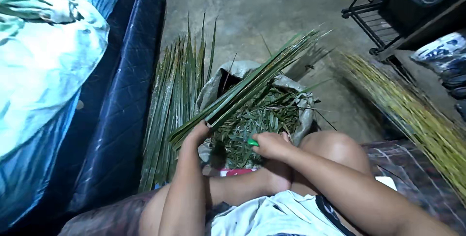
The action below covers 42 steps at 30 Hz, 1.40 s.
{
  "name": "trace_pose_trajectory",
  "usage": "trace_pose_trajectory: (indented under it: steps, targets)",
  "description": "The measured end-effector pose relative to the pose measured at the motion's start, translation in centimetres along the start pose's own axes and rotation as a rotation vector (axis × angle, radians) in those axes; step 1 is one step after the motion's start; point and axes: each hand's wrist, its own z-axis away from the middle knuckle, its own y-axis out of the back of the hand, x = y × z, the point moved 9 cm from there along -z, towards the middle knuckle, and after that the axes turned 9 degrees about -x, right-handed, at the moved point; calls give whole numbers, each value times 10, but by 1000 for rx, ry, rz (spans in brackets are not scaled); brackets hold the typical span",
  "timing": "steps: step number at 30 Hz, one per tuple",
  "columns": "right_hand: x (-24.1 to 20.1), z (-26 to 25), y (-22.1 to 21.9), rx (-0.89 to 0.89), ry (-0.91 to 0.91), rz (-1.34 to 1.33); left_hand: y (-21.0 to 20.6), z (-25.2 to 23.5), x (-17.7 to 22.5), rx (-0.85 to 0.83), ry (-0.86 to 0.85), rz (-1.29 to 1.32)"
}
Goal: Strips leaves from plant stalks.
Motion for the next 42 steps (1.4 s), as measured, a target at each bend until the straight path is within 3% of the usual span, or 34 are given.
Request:
trace_pose_trajectory:
  steps: [5, 9, 13, 18, 22, 25, 30, 32, 35, 38, 42]
  targets:
    - [-13, 4, 4, 110, 88, -128, 38, 75, 14, 212, -80, 20]
    - [-13, 19, 29, 279, 123, -318, 40, 144, 6, 206, -162, -45]
    - [0, 33, 51, 442, 166, -478, 29, 205, -26, 233, -210, -3]
    - [20, 59, 77, 787, 305, -744, 1, 244, -76, 191, -206, 48]
    - [40, 58, 75, 707, 159, -834, -18, 267, -95, 213, -253, 51]
    - [32, 61, 66, 690, 155, -780, -34, 270, -94, 185, -257, 66]
    - [-18, 70, 25, 548, 353, -582, -55, 259, -41, 323, -434, -82]
    - [-40, 78, 4, 494, 452, -478, -62, 249, -21, 413, -429, -160]
    - [-54, 90, -13, 463, 536, -362, -74, 244, 6, 402, -378, -192]
    - [-43, 94, -4, 491, 516, -385, -80, 243, 13, 398, -389, -213]
    - [-1, 98, 33, 595, 352, -560, -82, 252, 14, 438, -434, -159]
